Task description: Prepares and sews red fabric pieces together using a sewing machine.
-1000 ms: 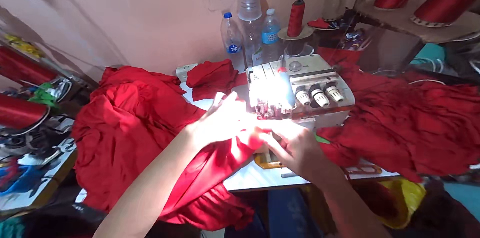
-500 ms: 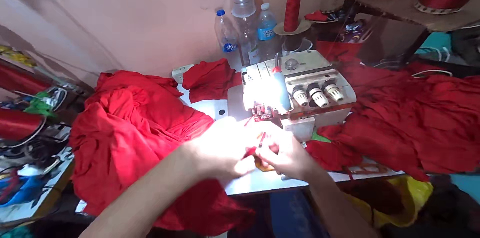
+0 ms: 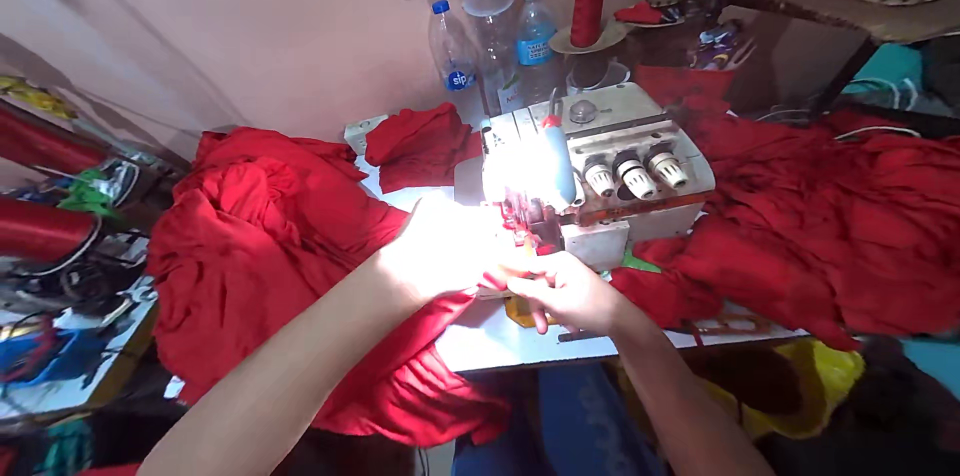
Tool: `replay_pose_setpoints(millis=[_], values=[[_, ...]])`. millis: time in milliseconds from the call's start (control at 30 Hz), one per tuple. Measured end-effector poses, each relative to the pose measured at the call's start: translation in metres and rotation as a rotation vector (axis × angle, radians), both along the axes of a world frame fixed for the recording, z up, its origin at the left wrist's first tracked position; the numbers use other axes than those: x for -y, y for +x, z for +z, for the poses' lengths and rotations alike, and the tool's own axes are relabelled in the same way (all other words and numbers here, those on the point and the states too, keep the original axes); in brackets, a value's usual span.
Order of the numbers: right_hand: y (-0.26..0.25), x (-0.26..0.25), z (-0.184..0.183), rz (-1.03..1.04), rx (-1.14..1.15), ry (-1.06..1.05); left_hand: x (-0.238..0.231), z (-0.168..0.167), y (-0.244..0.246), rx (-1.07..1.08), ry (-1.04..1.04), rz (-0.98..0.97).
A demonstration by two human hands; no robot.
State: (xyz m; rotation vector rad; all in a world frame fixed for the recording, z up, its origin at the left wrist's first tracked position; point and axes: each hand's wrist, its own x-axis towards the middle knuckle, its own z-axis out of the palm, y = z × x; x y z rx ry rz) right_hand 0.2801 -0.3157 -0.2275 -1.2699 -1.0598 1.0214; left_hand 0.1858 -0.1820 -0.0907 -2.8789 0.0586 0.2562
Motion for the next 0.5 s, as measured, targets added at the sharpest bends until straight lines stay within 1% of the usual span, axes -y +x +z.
replay_pose_setpoints(millis=[33,67,100,133,167,200,233,267,300,333,367,433,500], values=[[0.000,0.001,-0.001,0.001,0.005,0.002,-0.007,-0.010,-0.002,0.015,-0.030,-0.013],[-0.001,0.001,-0.001,0.001,0.009,0.003,-0.006,-0.015,-0.003,0.031,-0.150,0.043],[-0.001,0.002,-0.001,-0.003,0.010,0.003,0.004,-0.017,-0.004,0.082,-0.394,0.162],[-0.002,0.003,-0.001,-0.010,0.012,-0.003,0.019,-0.020,-0.005,0.213,-0.632,0.307],[-0.001,0.004,0.000,-0.019,0.014,-0.012,0.028,-0.022,-0.006,0.337,-0.741,0.384],[-0.001,0.005,0.000,-0.030,0.017,-0.014,0.028,-0.015,-0.006,0.301,-0.673,0.408],[0.000,0.004,0.000,-0.039,0.016,-0.006,0.012,-0.012,-0.005,0.163,-0.496,0.364],[0.002,0.004,0.001,-0.045,0.016,0.003,-0.019,-0.018,-0.005,0.039,-0.293,0.238],[0.003,0.003,0.001,-0.049,0.025,0.016,-0.048,-0.030,-0.004,0.012,-0.198,0.120],[0.004,0.002,0.000,-0.055,0.036,0.033,-0.069,-0.040,-0.004,0.021,-0.196,0.059],[0.005,0.001,0.001,-0.073,0.042,0.042,-0.077,-0.041,-0.005,0.024,-0.249,0.075],[0.004,0.001,0.001,-0.154,0.051,0.047,-0.074,-0.029,-0.010,0.047,-0.367,0.094],[-0.003,0.000,-0.005,-0.293,0.110,0.111,-0.062,-0.016,-0.018,0.058,-0.585,0.022]])
